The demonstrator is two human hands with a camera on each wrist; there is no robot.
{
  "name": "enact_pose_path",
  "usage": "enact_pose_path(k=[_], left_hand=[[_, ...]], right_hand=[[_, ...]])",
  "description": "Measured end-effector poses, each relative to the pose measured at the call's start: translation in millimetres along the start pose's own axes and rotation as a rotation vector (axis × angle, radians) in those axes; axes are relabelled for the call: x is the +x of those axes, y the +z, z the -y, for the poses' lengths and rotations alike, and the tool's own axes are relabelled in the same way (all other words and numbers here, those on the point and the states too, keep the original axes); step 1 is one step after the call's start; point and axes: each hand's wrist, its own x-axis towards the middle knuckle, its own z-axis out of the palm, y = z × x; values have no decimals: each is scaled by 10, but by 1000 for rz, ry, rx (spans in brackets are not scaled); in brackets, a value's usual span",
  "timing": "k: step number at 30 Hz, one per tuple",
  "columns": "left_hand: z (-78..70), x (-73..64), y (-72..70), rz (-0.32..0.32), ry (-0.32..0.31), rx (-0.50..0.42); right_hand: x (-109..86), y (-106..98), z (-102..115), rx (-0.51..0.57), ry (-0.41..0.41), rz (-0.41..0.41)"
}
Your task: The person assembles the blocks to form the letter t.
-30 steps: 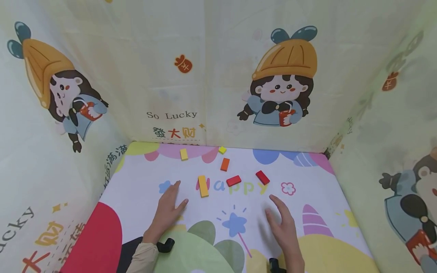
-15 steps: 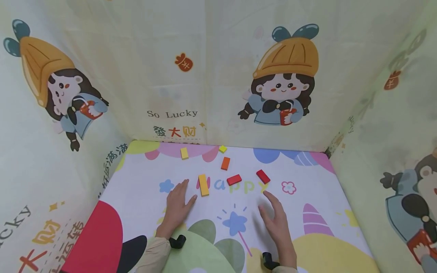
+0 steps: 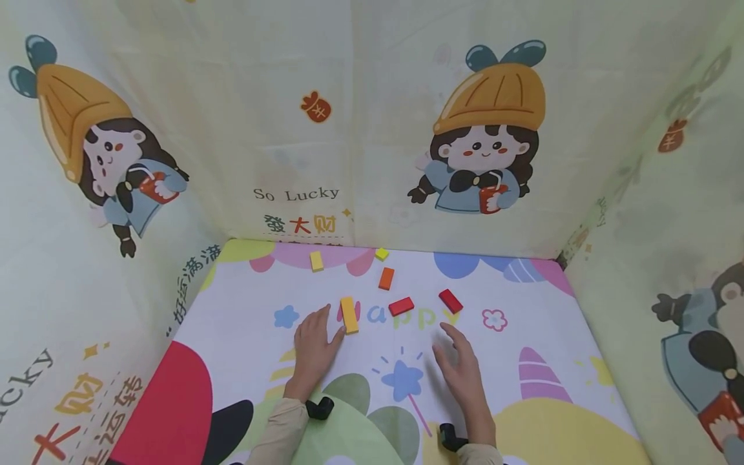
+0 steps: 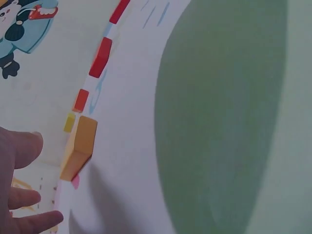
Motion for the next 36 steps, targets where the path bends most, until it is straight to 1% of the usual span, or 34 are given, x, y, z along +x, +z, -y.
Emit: enact_pose_path(k=[3,7,10,14,19,21,26,31,34,36], left_hand=[[-42,5,22,-1,-32,11],[-94,26,52,4,-74,33],[-134,42,71,-1,-92,49],[-179,46,94,-32,-89,77],[-210,42,126,-24,-105,94],[-209,44,149,-23,-110,97],[-201,48,210,-51,-100,111],[-236,50,232,-63,-95,78],[-278,56,232,-63,-97,63],[-308,61,235,-59,-105,70]], right_hand=[[10,42,3,-26,31,1],[52,120,9,-57,44,-11],[100,193,10,-40,37,-16],[159,286,7,-13,28,1],[220,369,-8,10,16,26],[244,392,-19,4,6,28],[310,431,-33,-11,-28,32],[389,445,-11,-13,-8,80],[446,448,-11,-29,-28,102],[488,451,-7,-42,-54,111]])
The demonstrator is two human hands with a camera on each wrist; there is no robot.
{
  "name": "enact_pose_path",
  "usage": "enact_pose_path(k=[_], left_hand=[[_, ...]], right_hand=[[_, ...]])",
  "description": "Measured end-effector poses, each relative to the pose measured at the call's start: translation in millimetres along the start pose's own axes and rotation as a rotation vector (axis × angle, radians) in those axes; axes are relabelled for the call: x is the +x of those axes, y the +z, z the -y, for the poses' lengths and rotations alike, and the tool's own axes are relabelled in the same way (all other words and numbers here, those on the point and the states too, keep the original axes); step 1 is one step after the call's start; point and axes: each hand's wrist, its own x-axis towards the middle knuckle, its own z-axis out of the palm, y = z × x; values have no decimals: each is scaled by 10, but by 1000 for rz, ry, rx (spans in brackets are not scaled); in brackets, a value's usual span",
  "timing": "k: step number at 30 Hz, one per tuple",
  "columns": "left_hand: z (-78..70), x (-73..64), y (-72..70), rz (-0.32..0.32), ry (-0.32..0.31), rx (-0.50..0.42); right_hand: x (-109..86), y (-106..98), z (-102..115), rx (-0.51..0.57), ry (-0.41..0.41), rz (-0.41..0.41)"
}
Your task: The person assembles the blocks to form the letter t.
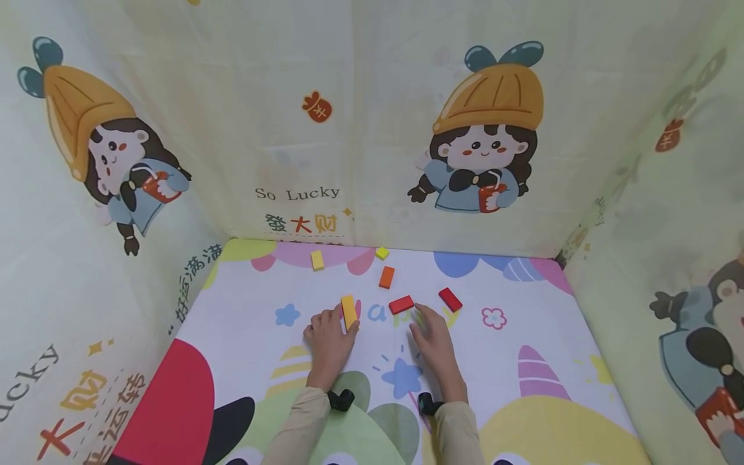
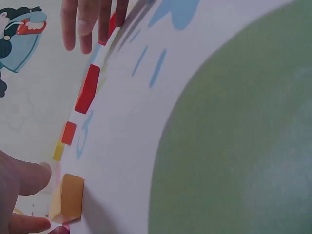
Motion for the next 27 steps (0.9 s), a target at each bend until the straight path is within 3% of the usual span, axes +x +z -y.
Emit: enact_pose_path(k=[4,11,20,27], left_hand=[[-57,-4,0,17,-17,26],[-93,-2,29,4,-33,45],[-82,-6,95,-17,-36,37],[-107,5,87,-4,-52,56]], right_hand=[[90,7,6,-13,-20,29],[232,7,30,-35,58,88],[354,16,-17,-55,-10,90],[424,38,-28,-76,-17,124]])
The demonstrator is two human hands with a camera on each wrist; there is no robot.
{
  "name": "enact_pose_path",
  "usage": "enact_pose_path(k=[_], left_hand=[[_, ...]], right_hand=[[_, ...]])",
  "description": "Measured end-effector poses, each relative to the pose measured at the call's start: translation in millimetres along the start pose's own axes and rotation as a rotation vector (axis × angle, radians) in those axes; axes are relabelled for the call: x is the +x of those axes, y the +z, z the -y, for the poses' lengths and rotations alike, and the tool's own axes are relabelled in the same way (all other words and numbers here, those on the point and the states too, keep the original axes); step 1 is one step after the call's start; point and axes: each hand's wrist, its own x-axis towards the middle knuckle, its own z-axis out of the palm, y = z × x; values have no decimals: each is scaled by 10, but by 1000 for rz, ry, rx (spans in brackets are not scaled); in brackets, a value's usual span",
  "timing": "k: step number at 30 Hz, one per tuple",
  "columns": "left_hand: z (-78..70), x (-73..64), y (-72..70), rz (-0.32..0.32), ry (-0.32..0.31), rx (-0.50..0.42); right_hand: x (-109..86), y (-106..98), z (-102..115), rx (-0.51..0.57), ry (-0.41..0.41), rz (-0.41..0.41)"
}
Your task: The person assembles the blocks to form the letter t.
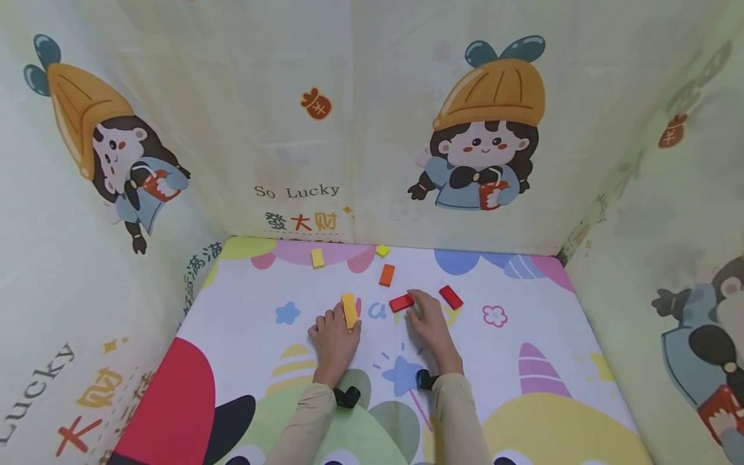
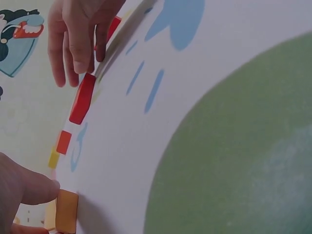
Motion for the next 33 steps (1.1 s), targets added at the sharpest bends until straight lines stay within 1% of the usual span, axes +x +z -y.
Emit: enact_pose_path(k=[4,11,15,17,20,24,28,33], left_hand=[[-8,-2,13,0,-3,9],[-24,-24,20,-8,2,11],[-38,-44,10,-2,12,19],[-48,-58,2,-4,23,17],[-70,-68,-3,-4,37,6],[-109,-76,-2,12,41,-7],[-156,-92,12,25,45,-16],[-204,-120,48,41,41,-1]], right_hand=[[37,16,-7,-21,-9,17],[77,39,-8,-10,-39,49],[96,56,-21,-37,-79,52],[105,59,-23,-43,-82,58],[128,52,-22,-58,-67,78],[161,32,-7,-70,-28,109],[188,23,6,-74,-5,118],[215,16,16,-89,30,122]])
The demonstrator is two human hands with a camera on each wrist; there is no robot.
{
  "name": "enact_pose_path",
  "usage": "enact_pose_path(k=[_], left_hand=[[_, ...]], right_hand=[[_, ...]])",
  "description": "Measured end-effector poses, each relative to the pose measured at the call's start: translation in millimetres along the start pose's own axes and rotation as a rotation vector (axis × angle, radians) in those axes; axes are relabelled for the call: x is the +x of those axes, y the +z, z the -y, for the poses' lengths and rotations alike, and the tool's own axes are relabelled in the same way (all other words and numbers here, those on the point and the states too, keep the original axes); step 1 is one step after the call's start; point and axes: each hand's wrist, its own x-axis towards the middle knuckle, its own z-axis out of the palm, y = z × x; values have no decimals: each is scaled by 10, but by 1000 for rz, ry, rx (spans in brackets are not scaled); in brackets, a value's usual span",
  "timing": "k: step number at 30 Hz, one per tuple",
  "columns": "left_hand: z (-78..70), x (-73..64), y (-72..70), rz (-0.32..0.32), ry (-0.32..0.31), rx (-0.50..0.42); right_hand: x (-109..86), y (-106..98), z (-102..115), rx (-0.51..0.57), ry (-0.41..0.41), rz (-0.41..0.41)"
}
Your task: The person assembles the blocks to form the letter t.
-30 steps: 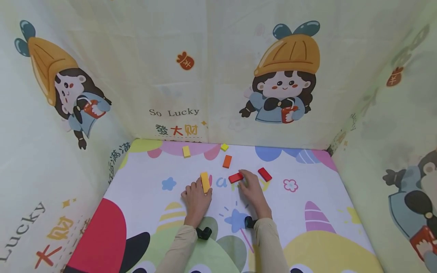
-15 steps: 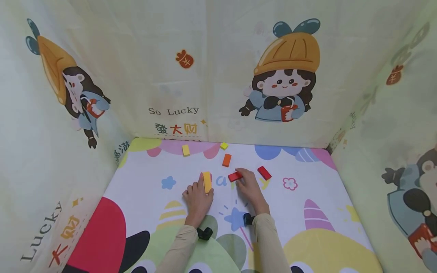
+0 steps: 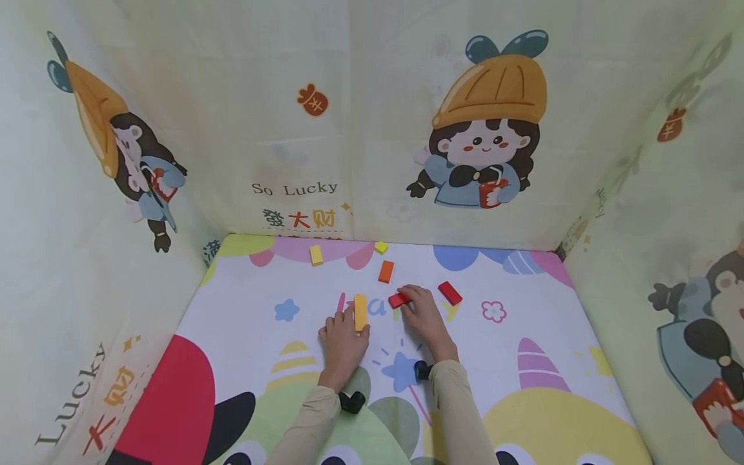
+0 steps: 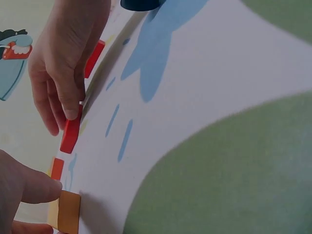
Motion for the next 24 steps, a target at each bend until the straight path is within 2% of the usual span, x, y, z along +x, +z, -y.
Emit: enact_pose_path(k=[5,11,18,24], left_hand=[[-25,-23,0,25,3,14],[-51,-53,-5,38,19,46],[-86,-104,21,6,34,61],[-101,-130,51,3,53,68]], right_hand=[[24,5,18,-29,18,2],[49,11,20,-57,-19,-20],[40,19,24,-27,13,-21],[49,28,30,-10,26,-24]])
